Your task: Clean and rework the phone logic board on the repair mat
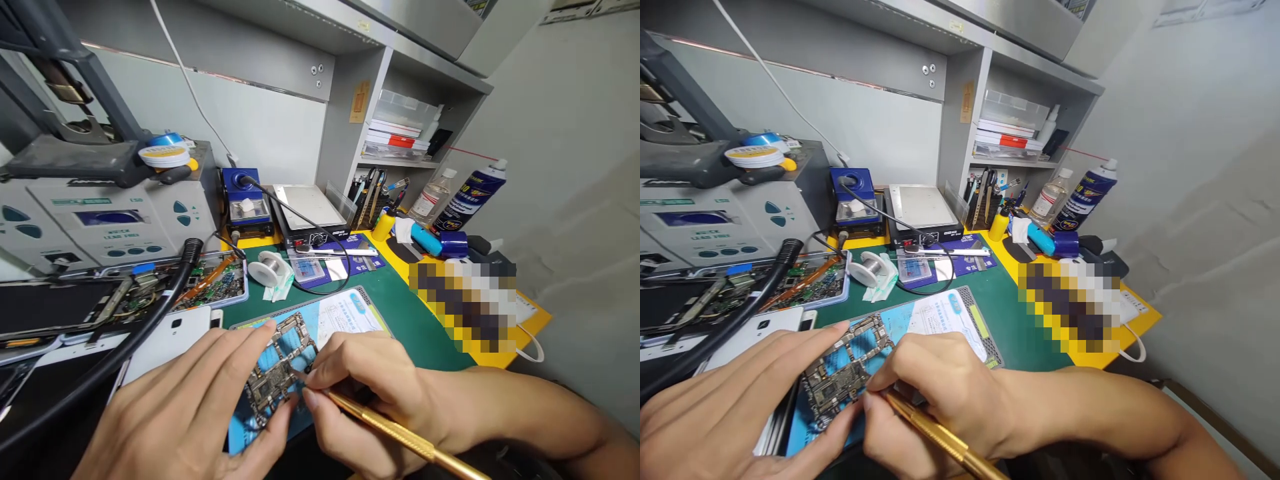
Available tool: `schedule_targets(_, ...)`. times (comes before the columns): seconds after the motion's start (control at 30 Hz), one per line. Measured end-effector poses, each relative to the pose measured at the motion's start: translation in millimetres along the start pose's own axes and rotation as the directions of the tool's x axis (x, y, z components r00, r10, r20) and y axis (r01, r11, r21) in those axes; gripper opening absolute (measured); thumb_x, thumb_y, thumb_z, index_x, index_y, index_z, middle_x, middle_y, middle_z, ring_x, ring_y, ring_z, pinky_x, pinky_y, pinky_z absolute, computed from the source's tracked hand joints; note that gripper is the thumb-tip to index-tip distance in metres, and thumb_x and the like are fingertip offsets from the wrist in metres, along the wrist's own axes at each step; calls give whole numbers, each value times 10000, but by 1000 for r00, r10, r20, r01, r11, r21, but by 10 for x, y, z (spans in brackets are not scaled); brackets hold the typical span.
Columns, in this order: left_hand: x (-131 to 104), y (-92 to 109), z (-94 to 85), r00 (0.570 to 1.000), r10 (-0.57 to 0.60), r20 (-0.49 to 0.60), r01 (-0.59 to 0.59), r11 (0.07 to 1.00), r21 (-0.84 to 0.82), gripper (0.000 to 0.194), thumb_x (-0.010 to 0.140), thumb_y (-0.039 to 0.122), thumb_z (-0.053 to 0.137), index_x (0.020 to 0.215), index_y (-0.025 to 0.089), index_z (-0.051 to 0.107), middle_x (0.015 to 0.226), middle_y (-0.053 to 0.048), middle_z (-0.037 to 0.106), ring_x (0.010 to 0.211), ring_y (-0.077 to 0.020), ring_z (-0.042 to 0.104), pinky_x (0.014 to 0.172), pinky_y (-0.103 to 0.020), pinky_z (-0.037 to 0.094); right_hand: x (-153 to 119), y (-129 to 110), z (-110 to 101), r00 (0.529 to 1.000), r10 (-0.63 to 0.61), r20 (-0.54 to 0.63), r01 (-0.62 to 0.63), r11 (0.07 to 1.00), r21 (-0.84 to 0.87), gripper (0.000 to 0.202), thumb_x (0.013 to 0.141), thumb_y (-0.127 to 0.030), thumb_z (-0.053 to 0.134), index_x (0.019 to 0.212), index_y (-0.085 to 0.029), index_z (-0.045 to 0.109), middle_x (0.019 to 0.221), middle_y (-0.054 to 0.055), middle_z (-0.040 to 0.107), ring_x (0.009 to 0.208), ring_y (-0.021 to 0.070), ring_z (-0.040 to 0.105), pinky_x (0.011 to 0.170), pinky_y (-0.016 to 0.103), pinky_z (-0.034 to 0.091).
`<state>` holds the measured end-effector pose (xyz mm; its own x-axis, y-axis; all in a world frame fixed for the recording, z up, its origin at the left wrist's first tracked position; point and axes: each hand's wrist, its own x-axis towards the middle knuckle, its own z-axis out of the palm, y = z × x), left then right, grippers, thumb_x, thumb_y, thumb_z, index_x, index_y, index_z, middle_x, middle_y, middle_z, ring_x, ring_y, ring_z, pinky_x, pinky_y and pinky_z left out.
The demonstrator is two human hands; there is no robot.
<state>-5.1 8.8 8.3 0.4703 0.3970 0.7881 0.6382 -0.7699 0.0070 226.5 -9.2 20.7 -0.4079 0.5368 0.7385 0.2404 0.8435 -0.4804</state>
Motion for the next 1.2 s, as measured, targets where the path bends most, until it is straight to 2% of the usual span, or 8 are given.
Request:
schedule_targets(0.1, 30, 10, -43, 997, 23, 74, -21, 999, -35, 362, 983, 222, 648, 1323, 101, 671, 1201, -91, 800, 1031, -221, 777, 929, -360, 568, 24, -30, -26, 1000, 22, 20, -22, 1000, -6, 216, 880, -68, 653, 1060, -179, 608, 742, 21, 654, 551, 131, 558, 490, 240, 440)
schedule_targets(0.17, 57, 15, -68, 996, 10, 87, -7, 999, -36, 358, 990, 215, 631, 1328, 102, 661, 1196, -86, 798, 1040, -216, 772, 924, -357, 564, 28, -36, -35, 999, 24, 37, -24, 1000, -5, 236, 886, -49, 655, 1080, -175, 607, 770, 35, 681, 567, 132, 580, 499, 239, 453)
schedule_targets(0.6, 29, 19, -75, 997, 11, 79, -9, 1000, -26, 359, 997, 214, 629, 1336, 99, 652, 1213, -83, 796, 1066, -218, 771, 950, -365, 557, 36, -28, -44, 998, -2, 63, 0, 1000, 27, 232, 875, -24, 688, 1066, -141, 628, 799, 84, 734, 626, 159, 679, 564, 234, 560)
schedule_targets(0.8, 54, 17, -76, 996, 21, 91, -16, 999, -51, 371, 986, 217, 632, 1337, 97, 646, 1211, -90, 795, 1063, -229, 769, 935, -378, 560, 17, -34, -35, 998, 9, 61, -10, 1000, 24, 230, 883, -37, 662, 1076, -157, 630, 791, 67, 726, 626, 156, 675, 561, 235, 559)
schedule_targets(1.0, 29, 17, -79, 994, 16, 111, -9, 998, -66, 401, 973, 184, 654, 1357, 71, 633, 1230, -107, 776, 1092, -222, 747, 973, -366, 526, 15, -33, -28, 999, 1, 48, -2, 1000, 17, 219, 870, -46, 649, 1051, -169, 630, 751, 50, 702, 576, 147, 615, 499, 244, 484)
schedule_targets(1.2, 27, 26, -90, 994, -8, 113, 12, 999, -36, 395, 983, 187, 631, 1366, 89, 622, 1237, -97, 771, 1112, -222, 726, 985, -365, 518, 24, -30, -25, 999, 2, 50, -4, 999, 39, 229, 866, -4, 663, 1047, -141, 631, 778, 86, 727, 617, 165, 679, 552, 244, 550)
